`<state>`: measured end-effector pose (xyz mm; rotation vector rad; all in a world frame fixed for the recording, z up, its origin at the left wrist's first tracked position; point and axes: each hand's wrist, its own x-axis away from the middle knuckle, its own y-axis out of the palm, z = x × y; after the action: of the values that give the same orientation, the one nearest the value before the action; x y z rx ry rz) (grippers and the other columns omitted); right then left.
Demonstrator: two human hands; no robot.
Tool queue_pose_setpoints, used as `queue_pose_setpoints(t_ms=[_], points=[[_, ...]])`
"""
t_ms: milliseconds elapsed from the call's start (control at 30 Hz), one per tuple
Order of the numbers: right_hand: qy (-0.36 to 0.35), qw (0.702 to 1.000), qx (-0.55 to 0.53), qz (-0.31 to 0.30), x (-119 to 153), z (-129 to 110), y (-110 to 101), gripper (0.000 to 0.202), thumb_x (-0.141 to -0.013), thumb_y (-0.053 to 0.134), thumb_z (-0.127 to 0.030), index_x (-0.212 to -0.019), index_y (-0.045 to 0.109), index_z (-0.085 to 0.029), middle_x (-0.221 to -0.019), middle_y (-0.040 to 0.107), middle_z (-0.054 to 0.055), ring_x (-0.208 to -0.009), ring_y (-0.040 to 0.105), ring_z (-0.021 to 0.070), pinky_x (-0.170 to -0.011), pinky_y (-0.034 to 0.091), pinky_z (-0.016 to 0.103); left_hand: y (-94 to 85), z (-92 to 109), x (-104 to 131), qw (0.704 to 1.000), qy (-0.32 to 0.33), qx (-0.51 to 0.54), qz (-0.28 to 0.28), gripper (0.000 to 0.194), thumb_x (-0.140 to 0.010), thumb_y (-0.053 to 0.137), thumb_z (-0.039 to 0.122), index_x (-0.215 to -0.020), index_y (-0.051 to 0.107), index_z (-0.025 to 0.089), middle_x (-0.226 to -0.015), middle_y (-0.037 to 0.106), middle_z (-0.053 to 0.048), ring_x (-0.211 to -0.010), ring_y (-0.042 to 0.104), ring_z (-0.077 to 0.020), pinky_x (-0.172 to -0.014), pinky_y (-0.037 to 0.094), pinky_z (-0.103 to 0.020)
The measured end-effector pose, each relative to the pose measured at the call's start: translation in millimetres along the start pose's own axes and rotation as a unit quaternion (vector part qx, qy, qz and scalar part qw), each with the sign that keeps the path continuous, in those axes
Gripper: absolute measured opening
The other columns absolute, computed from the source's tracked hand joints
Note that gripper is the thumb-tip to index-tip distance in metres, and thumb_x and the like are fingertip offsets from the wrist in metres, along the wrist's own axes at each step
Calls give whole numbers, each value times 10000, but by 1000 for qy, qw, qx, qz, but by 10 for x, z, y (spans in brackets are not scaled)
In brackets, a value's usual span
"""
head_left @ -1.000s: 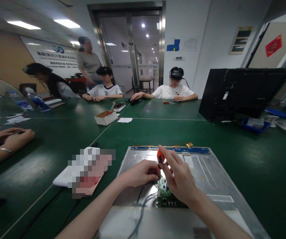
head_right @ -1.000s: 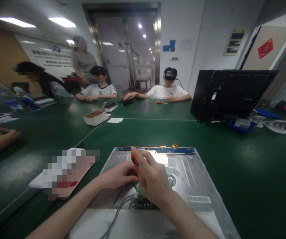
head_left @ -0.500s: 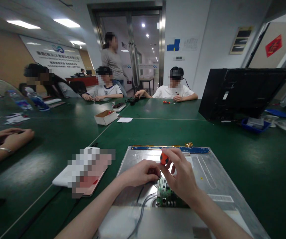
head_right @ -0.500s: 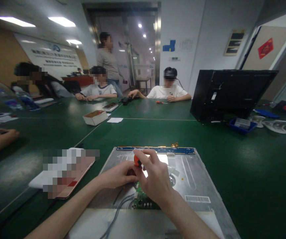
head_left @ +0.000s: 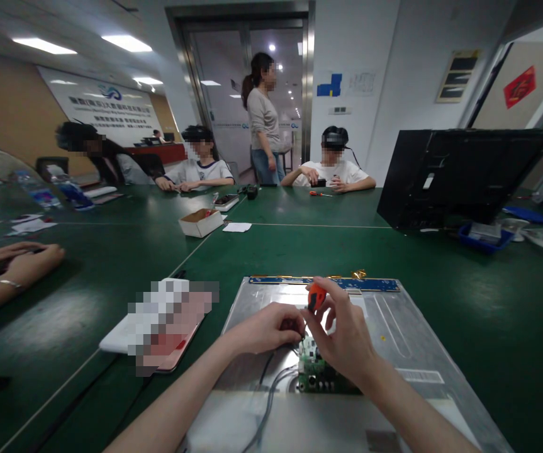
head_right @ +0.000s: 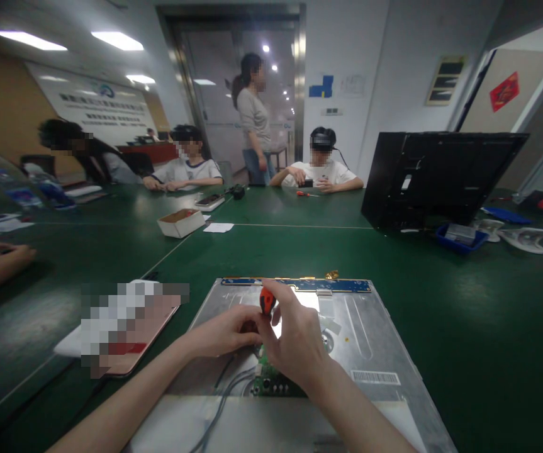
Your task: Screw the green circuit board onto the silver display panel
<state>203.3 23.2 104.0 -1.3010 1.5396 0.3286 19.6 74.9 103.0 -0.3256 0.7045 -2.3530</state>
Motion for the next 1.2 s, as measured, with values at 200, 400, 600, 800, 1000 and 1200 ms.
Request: queue_pose_setpoints(t_ms=[200, 400, 600, 800, 1000, 1200], points=[[-17, 1000, 5, 19, -38, -18, -12, 381, -954, 534, -172, -1309, 446, -276, -1050, 613, 49, -585, 586, 99, -440, 479, 218, 15, -28, -7, 1000, -6, 6, 8, 58, -800, 652, 198, -774, 610, 170, -786, 625, 3, -754, 558, -161, -699, 434, -265], [2, 999, 18, -26, -17, -8, -26, 537, -972, 474, -161, -1473, 391, -336, -1136, 580, 76, -611, 587, 114, -466, 511, 259, 29, -45, -10, 1000, -6, 5, -2, 61, -771, 618, 135, -820, 638, 164, -798, 645, -4, -755, 578, -166, -705, 439, -272], [-4, 1000, 3, -28, -22, -17, -21, 572, -979, 433, -167, -1522, 283, -264, -1039, 642, 79, -624, 601, 142, -469, 504, 255, 27, -36, -7, 999, -15, 36, -4, 61, -793, 639, 167, -853, 627, 170, -784, 624, 13, -722, 557, -151, -682, 432, -255], [-6, 999, 27, 35, 8, 2, 13, 409, -968, 538, -269, -1338, 368, -230, -786, 603, -16, -467, 504, 111, -407, 421, 223, -5, 17, -1, 1000, 11, 18, -6, 16, -801, 634, 185, -801, 621, 177, -819, 612, 2, -787, 558, -170, -738, 434, -279], [-24, 999, 20, 38, -11, 6, 14, 349, -978, 537, -228, -1294, 389, -248, -928, 593, 25, -554, 546, 109, -437, 442, 215, 10, 18, -3, 1000, -13, 24, -3, 33, -789, 635, 176, -793, 603, 174, -801, 623, 3, -758, 564, -164, -707, 438, -269], [-6, 1000, 20, 0, -29, 0, -8, 430, -989, 510, -190, -1395, 437, -310, -1097, 558, 68, -626, 582, 116, -459, 493, 235, 17, -26, -5, 1000, -13, 1, 9, 44, -782, 634, 165, -822, 617, 171, -799, 628, 1, -759, 571, -168, -717, 446, -276]])
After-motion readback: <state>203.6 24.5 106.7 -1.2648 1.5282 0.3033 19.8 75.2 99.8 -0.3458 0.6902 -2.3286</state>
